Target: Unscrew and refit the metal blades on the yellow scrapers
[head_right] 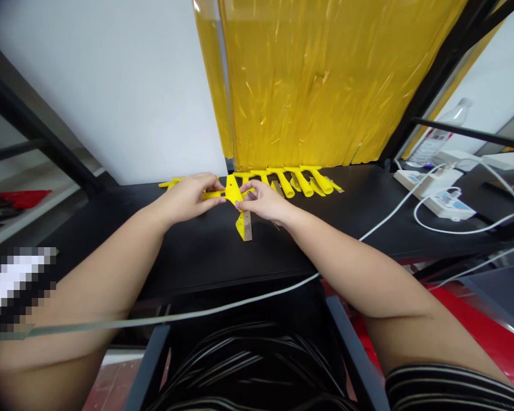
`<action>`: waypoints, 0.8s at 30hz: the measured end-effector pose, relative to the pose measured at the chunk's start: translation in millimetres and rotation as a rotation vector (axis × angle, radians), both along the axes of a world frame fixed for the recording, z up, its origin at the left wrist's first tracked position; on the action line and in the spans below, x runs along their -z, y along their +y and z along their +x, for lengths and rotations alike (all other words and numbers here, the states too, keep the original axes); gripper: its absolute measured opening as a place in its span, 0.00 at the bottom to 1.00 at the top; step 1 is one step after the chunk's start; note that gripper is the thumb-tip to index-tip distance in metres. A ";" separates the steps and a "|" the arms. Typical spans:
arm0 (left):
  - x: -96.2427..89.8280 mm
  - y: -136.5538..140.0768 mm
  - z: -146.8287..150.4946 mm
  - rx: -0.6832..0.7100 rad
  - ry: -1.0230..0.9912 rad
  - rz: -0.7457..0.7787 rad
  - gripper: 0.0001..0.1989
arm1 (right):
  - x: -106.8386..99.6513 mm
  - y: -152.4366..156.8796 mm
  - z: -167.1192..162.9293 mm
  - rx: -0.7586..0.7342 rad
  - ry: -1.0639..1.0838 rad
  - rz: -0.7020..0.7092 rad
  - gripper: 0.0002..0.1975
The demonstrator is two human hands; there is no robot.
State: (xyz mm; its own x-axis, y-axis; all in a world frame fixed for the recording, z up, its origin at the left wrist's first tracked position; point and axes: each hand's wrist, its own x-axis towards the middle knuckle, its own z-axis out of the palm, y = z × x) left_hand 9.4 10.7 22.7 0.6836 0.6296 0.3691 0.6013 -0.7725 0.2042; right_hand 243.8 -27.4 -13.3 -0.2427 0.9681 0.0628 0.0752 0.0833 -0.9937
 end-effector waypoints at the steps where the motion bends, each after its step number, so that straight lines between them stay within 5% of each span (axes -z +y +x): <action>1: 0.3 -0.2 0.6 -0.008 0.004 0.000 0.11 | 1.8 1.0 0.2 0.011 -0.004 0.019 0.23; 7: -0.7 -3.8 3.3 -0.026 0.040 -0.007 0.11 | 10.4 6.9 1.9 -0.012 0.006 0.124 0.25; 17: -1.3 -5.1 4.0 -0.034 0.087 -0.021 0.10 | 12.1 15.2 9.1 -0.137 -0.303 0.371 0.06; 20: -3.6 -4.1 0.1 -0.058 0.105 -0.033 0.10 | 9.2 16.6 16.2 -0.061 -0.390 0.483 0.06; 24: -1.7 8.2 -11.6 -0.216 0.083 -0.045 0.11 | 6.3 17.2 21.4 -0.112 -0.417 0.420 0.06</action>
State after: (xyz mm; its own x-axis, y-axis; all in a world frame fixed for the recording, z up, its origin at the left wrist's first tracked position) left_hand -2.2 18.8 24.4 0.5579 0.7792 0.2858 0.7679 -0.6152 0.1785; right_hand 265.1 -10.1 -19.5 -0.4284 0.8480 0.3120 0.4198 0.4925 -0.7624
